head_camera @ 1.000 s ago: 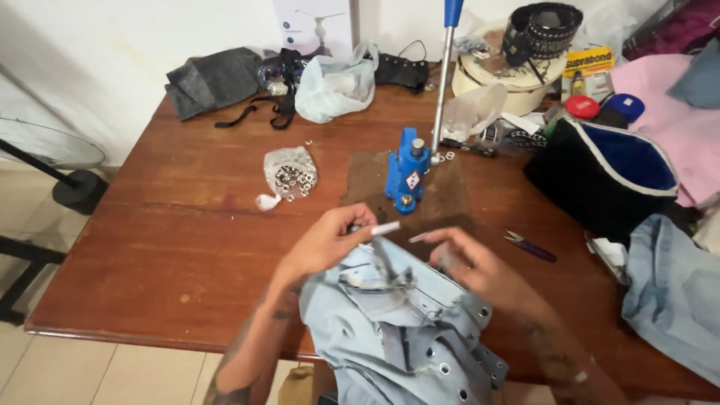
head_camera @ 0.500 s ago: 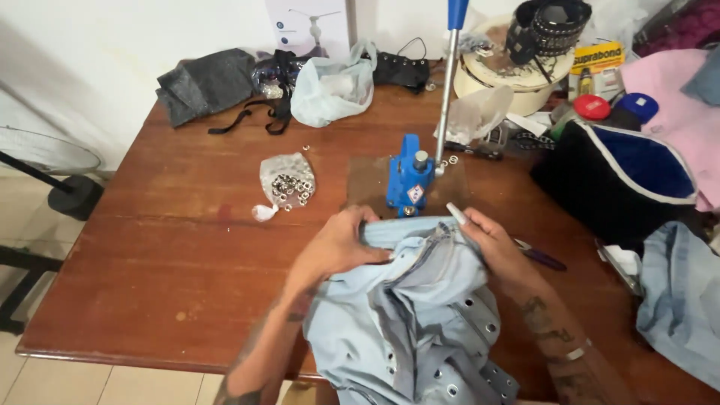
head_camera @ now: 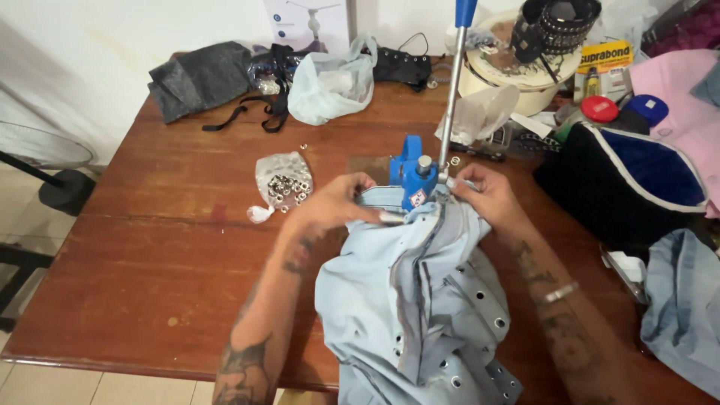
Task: The person uses a manual riveting tool to attach metal eyelets to a light blue denim garment. They repeatedly position the fabric under the tool, insert the eyelets, and pull the handle to secure them in place.
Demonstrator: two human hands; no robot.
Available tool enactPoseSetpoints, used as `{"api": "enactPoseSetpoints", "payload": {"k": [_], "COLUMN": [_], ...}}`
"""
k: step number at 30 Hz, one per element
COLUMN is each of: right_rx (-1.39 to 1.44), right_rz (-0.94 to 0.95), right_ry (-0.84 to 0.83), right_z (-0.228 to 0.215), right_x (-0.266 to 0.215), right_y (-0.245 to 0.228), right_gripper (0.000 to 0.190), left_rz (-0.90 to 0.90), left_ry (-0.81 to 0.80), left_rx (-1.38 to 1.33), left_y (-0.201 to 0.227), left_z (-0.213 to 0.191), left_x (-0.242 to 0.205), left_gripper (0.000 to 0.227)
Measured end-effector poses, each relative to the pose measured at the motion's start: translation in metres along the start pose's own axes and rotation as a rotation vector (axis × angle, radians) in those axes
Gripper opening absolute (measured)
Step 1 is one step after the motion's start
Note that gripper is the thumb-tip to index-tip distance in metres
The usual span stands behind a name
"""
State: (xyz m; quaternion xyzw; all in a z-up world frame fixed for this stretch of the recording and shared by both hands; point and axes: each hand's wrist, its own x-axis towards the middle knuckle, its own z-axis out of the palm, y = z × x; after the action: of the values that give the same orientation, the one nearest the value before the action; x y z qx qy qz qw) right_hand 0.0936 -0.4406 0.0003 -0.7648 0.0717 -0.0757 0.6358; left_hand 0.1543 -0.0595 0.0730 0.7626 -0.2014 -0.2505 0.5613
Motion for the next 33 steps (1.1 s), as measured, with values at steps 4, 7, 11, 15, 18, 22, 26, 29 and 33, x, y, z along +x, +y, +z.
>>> {"api": "enactPoseSetpoints", "payload": {"k": [4, 7, 11, 15, 18, 22, 26, 29, 33], "right_rx": [-0.239, -0.342, -0.415, -0.411, -0.372, -0.22, -0.31, -0.391, -0.537], "right_rz": [-0.062, -0.003, -0.211, -0.398, -0.359, -0.252, -0.194, -0.251, -0.36], "right_ry": [0.025, 0.027, 0.014, -0.026, -0.194, -0.133, -0.053, 0.037, 0.259], "right_z": [0.003, 0.011, 0.011, 0.012, 0.015, 0.013, 0.015, 0.02, 0.037], "right_x": [0.035, 0.033, 0.018, -0.045, -0.07, -0.053, -0.009, 0.006, -0.008], "right_y": [-0.009, -0.023, -0.018, -0.05, -0.092, -0.068, -0.037, -0.026, -0.044], "right_gripper": [0.02, 0.038, 0.048, 0.047, 0.038, 0.026, 0.028, 0.033, 0.039], "left_rz": [0.018, -0.005, -0.017, -0.08, 0.14, 0.238, 0.109, 0.05, -0.19], "left_ry": [-0.045, -0.017, 0.038, 0.157, 0.157, 0.115, 0.267, 0.401, 0.635], "left_rx": [-0.162, -0.325, -0.326, -0.491, -0.606, -0.691, -0.545, -0.396, 0.264], "left_y": [-0.006, -0.039, -0.059, -0.079, -0.079, -0.048, -0.066, -0.092, -0.05], "left_z": [-0.027, -0.024, -0.011, 0.004, 0.008, 0.008, -0.001, 0.011, 0.023], "left_x": [0.03, 0.068, 0.076, 0.049, 0.036, 0.017, 0.072, 0.11, 0.08], "left_gripper": [0.041, 0.029, 0.023, 0.025, 0.023, 0.02, 0.016, 0.013, 0.016]}}
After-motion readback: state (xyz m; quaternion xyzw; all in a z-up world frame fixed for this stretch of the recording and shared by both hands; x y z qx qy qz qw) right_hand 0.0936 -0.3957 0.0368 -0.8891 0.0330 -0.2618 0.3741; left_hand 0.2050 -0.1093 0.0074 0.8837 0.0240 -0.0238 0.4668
